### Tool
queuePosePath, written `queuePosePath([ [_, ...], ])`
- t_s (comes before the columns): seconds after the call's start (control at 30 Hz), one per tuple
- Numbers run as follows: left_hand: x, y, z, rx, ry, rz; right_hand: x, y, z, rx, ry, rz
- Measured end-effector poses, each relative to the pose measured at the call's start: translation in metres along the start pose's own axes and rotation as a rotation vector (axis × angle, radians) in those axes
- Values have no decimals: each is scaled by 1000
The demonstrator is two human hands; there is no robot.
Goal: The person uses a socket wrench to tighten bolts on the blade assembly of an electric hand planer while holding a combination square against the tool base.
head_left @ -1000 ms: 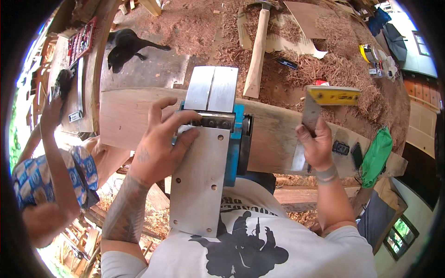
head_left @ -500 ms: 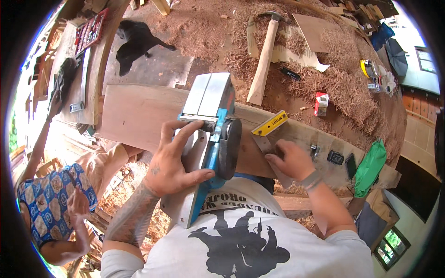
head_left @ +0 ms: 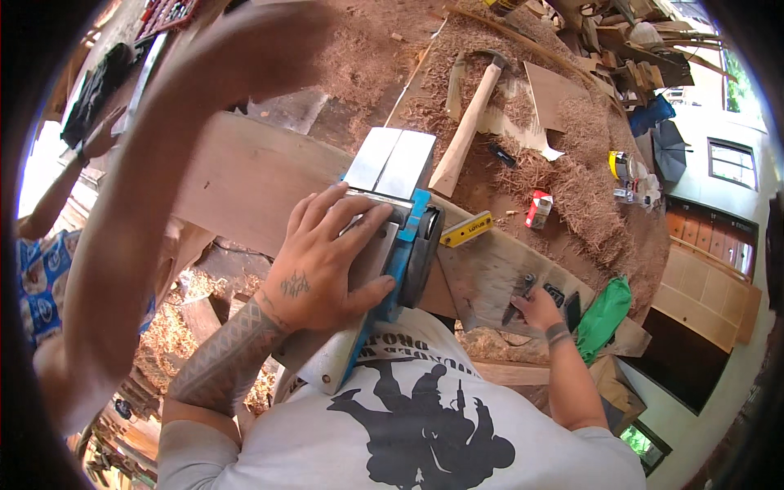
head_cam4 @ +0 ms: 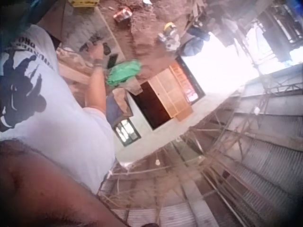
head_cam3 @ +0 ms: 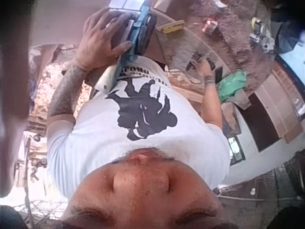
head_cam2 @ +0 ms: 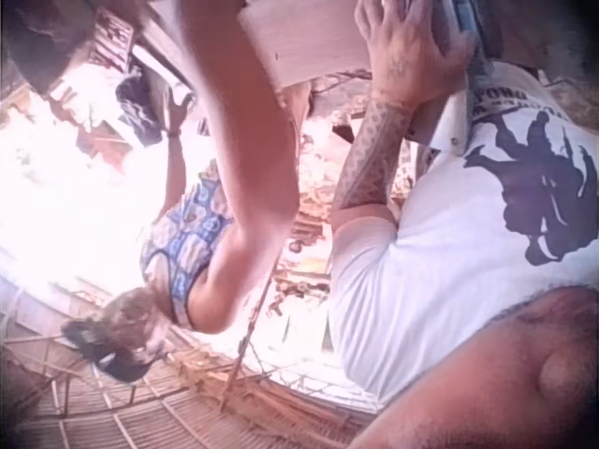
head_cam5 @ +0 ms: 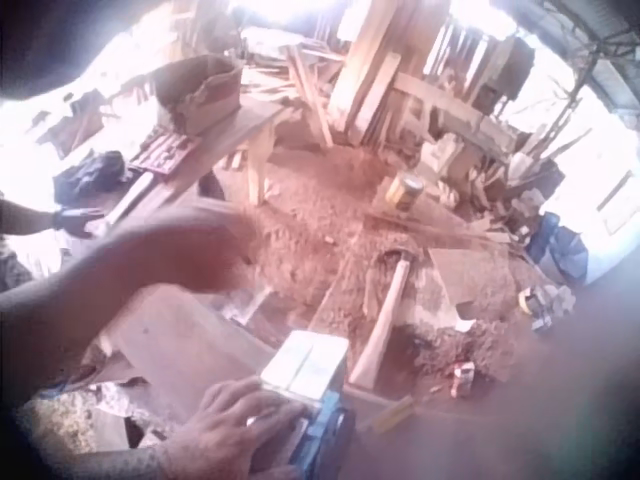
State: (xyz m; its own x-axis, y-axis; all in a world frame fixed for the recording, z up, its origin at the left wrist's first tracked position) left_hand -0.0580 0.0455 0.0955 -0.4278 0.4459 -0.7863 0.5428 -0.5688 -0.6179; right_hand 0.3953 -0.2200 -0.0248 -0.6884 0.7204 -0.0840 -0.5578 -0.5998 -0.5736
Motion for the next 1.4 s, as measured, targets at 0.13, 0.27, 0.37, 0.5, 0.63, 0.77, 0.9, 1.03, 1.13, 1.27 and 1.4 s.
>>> queuePosePath([
  [0.13,8,5,0,22,-46,231,32,-14,9,1,-182,-220],
  [0.27,14,7,2,46,-53,233,126,-91,59,-120,-603,-844],
  [0.37,15,8,-2,96,-61,179,204,-135,122,-117,-1153,-907],
  [0.5,12,7,-3,58,-5,127,236,-132,148,-1,-1175,-806],
  [0.63,16,9,0,46,-11,130,248,-114,142,62,-1239,-663],
  [0.77,13,6,2,35,-17,172,262,-97,150,258,-1280,-1170],
  [0.9,9,1,1,14,-15,191,278,-84,161,444,-1309,-1107],
  [1.03,13,7,1,77,-48,237,290,-101,175,-190,-1433,-783],
  [1.13,15,6,3,21,11,226,315,-122,180,-599,-1379,-461],
  [1.27,15,4,4,37,4,225,356,-120,175,-607,-1363,-206],
  [1.4,12,4,3,16,-3,241,366,-111,159,-602,-1304,-125],
])
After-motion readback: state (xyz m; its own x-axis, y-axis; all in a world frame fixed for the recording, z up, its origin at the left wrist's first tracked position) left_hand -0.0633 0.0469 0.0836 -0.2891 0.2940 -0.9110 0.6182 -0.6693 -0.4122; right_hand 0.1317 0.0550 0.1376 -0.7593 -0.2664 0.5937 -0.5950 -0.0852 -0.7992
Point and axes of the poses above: each hand's wrist, its own z-axis away from the middle knuckle, its own y-axis out of the palm, x = y × z, the point moved 6 cm from there along -z, towards the middle knuckle, and after that the axes turned 14 degrees about z, right-handed, at the moved point
